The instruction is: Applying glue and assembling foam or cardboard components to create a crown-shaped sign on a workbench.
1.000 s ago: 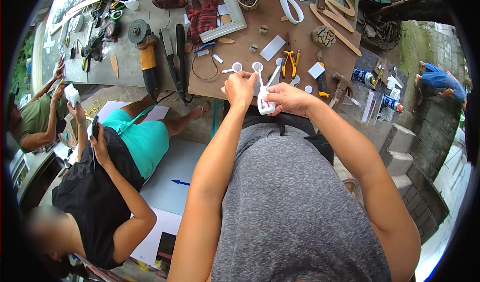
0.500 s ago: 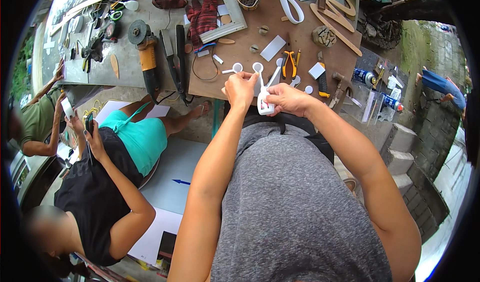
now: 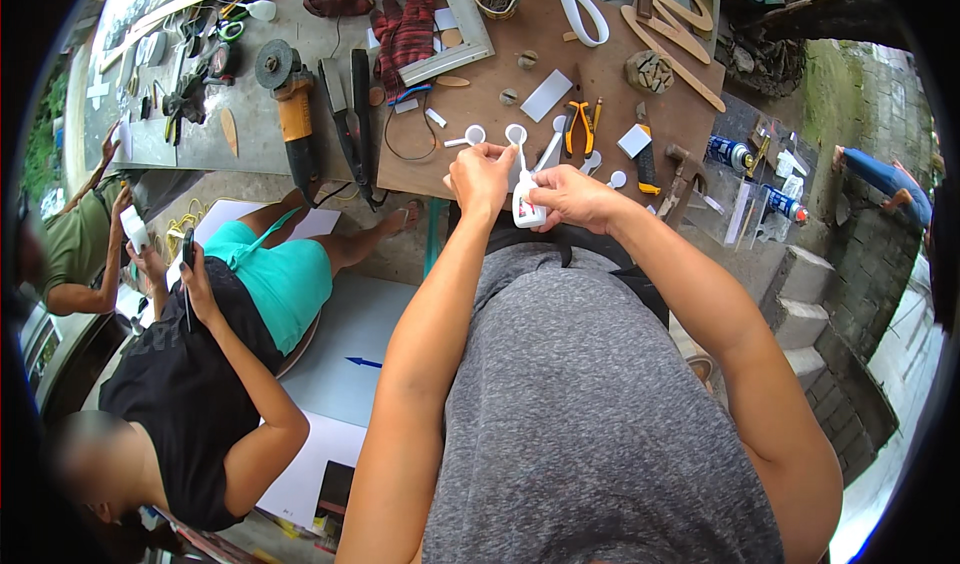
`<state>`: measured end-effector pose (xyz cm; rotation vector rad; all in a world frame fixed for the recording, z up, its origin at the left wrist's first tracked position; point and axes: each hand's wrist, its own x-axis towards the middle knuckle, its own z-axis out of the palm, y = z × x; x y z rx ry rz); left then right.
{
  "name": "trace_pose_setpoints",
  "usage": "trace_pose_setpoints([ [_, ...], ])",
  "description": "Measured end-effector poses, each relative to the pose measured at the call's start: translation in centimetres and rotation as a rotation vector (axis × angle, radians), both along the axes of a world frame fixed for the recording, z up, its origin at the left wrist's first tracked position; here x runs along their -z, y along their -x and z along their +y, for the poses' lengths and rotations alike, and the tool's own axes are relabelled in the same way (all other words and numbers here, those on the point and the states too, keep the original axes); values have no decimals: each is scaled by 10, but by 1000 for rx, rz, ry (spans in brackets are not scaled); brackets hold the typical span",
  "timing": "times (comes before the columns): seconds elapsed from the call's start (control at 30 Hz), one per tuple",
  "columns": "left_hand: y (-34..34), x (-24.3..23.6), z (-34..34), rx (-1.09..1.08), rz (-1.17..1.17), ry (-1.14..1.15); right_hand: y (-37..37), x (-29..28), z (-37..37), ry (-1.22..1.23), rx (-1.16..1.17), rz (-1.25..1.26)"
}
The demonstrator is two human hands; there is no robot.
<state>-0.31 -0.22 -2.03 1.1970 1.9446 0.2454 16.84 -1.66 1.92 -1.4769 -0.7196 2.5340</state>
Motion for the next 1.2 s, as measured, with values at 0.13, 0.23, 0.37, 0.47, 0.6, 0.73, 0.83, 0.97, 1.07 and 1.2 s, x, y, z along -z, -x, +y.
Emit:
trace_pose_setpoints([
  [0.13,0,-1,1,4,-7,12,1,-8,2,-3,-1,-8],
  [0.23,-1,-2,2,-5,-8,14,-1,-17,4,21,-22,-8],
  [0.37,-1,-5,2,-21,-44,65,-16,-44,2,31,-70,16],
  [0.47,-1,-3,0,2,-5,23,-35,-61,-1,-48,-59,23],
  [0.6,-2,-4,1,13,6,17,-57,-50,10,-636,-7,-367],
  [0.73,-1,0,1,11,3,11,-53,-44,53,-1015,100,-776],
  [0.83,-1,-3,1,3,0,24,-66,-3,60,-1242,54,-964],
  [0.97,-1,-3,1,-5,-5,16,-72,15,55,-1217,91,-1123],
  [1.07,-2,-5,2,-20,-54,63,-73,23,53,-1148,96,-1175],
  [1.2,-1,-5,1,-28,-59,65,-76,38,58,-1089,85,-1232],
])
